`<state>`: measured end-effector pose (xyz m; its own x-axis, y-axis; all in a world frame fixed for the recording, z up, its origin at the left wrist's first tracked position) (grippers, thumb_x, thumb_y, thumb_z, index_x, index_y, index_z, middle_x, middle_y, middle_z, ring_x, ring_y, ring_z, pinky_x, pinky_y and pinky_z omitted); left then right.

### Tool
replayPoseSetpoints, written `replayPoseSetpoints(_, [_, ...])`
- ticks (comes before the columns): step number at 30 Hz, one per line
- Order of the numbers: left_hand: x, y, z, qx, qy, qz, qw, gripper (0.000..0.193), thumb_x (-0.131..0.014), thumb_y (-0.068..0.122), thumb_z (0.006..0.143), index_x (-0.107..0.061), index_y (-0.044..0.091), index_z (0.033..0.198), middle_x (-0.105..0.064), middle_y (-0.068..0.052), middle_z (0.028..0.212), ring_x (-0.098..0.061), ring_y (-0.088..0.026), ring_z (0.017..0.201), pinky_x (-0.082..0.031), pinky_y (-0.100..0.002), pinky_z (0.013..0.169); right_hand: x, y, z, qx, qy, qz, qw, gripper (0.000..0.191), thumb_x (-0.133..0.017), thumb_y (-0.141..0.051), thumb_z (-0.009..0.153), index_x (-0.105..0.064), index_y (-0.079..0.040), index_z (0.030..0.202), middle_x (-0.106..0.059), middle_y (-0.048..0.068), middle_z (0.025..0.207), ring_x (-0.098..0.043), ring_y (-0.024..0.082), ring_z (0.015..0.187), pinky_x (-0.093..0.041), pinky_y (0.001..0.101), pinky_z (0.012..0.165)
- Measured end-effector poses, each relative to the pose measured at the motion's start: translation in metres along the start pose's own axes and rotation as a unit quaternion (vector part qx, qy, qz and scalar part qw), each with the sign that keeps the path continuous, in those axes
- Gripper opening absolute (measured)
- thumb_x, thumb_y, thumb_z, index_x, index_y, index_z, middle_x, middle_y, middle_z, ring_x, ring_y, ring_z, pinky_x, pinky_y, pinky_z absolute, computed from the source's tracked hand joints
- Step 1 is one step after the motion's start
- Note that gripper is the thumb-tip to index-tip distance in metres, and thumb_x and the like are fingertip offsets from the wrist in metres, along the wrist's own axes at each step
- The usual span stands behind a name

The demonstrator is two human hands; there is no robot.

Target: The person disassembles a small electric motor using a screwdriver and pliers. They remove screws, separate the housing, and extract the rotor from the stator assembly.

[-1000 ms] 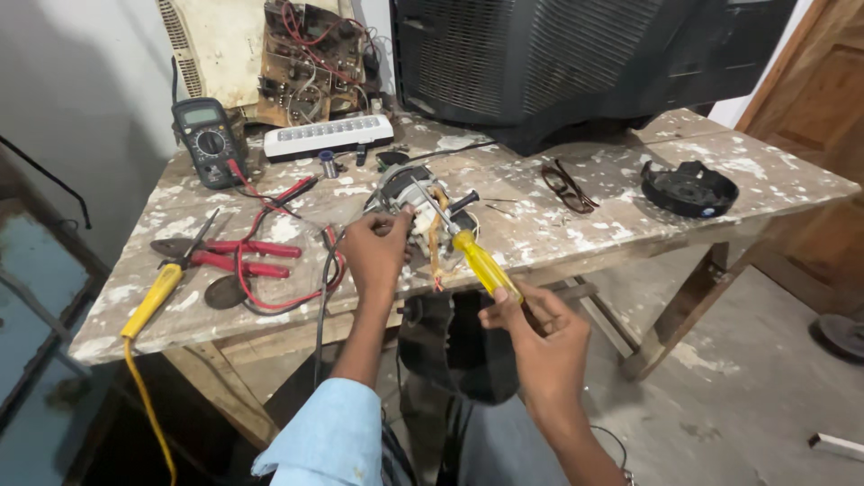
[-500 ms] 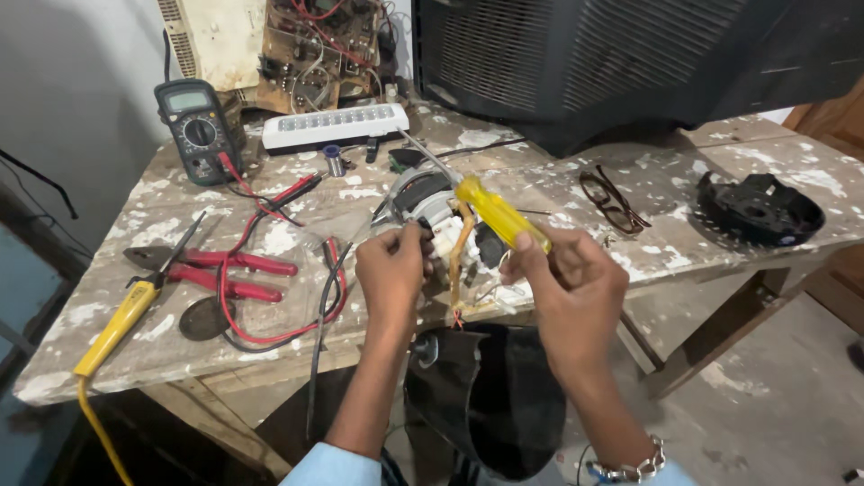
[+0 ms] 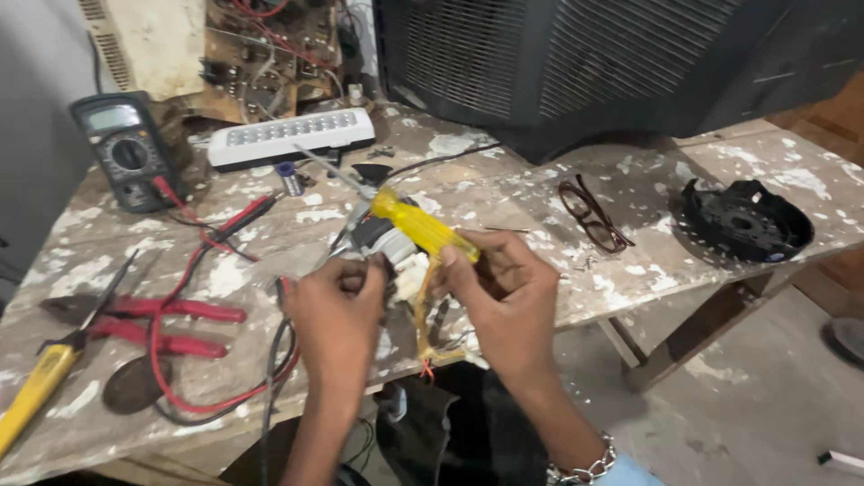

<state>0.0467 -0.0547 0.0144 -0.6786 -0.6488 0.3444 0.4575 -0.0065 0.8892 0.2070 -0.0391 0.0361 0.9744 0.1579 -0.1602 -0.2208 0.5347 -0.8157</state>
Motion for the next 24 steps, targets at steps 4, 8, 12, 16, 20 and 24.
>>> replayPoseSetpoints(4, [-0.005,-0.023,0.012,0.156,-0.098,-0.27,0.945,0.025,-0.069,0.017,0.09,-0.074,-0.006,0.082,-0.069,-0.007,0.066,-0.057,-0.011,0.05,-0.04,-0.024,0.043,-0.005,0.002,-0.001,-0.022,-0.012,-0.043,0.999,0.018,-0.069,-0.004,0.097,-0.067,0.007,0.11,-0.075,0.01,0.086,-0.071,0.01,0.075,-0.059,0.0236,0.066])
replayPoseSetpoints(8, [-0.008,-0.041,0.018,0.301,-0.155,-0.439,0.832,0.021,-0.068,0.015,0.093,-0.07,-0.005,0.089,-0.06,-0.003,0.07,-0.047,-0.009,0.052,-0.031,-0.021,0.042,-0.006,0.005,0.001,-0.04,-0.013,-0.008,0.999,0.018,-0.07,-0.004,0.096,-0.067,0.008,0.109,-0.075,0.009,0.088,-0.071,0.01,0.075,-0.06,0.0244,0.068])
replayPoseSetpoints(12, [-0.009,-0.042,0.011,0.316,-0.132,-0.477,0.81,0.015,-0.066,0.014,0.093,-0.068,-0.001,0.094,-0.063,-0.005,0.074,-0.049,-0.009,0.055,-0.037,-0.021,0.046,0.0,0.007,0.004,-0.049,-0.002,0.01,0.999,0.018,-0.07,-0.006,0.097,-0.068,0.008,0.109,-0.076,0.01,0.087,-0.071,0.011,0.073,-0.06,0.0257,0.068])
replayPoseSetpoints(16, [-0.005,-0.035,-0.008,0.293,-0.143,-0.399,0.857,0.026,-0.067,0.019,0.095,-0.074,-0.006,0.094,-0.064,-0.004,0.072,-0.054,-0.009,0.056,-0.036,-0.022,0.047,0.009,0.009,0.004,-0.063,0.024,-0.046,0.997,0.021,-0.068,-0.01,0.097,-0.069,0.006,0.109,-0.077,0.01,0.086,-0.074,0.012,0.074,-0.061,0.0261,0.069])
replayPoseSetpoints(20, [0.002,-0.019,-0.026,0.262,-0.137,-0.351,0.889,0.028,-0.066,0.021,0.095,-0.076,-0.006,0.091,-0.066,-0.005,0.068,-0.055,-0.011,0.054,-0.039,-0.024,0.047,0.017,0.011,0.004,-0.073,0.045,0.027,0.996,0.023,-0.069,-0.011,0.096,-0.071,0.007,0.11,-0.076,0.013,0.088,-0.072,0.015,0.074,-0.062,0.0297,0.069])
replayPoseSetpoints(24, [0.011,0.005,-0.035,0.219,-0.132,-0.295,0.92,0.029,-0.066,0.022,0.093,-0.077,-0.004,0.088,-0.067,-0.007,0.066,-0.057,-0.012,0.051,-0.043,-0.024,0.047,0.024,0.015,0.005,-0.101,0.056,0.071,0.991,0.024,-0.068,-0.013,0.097,-0.07,0.008,0.108,-0.076,0.014,0.09,-0.071,0.017,0.074,-0.061,0.032,0.069])
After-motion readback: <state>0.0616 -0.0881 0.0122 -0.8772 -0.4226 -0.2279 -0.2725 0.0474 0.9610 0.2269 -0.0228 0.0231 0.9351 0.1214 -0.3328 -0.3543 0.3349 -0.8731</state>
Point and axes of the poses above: each hand's wrist, its own z-axis towards the middle knuckle, its own x-axis out of the back of the hand, y = z × x, the point moved 1 cm from there along z, towards the middle knuckle
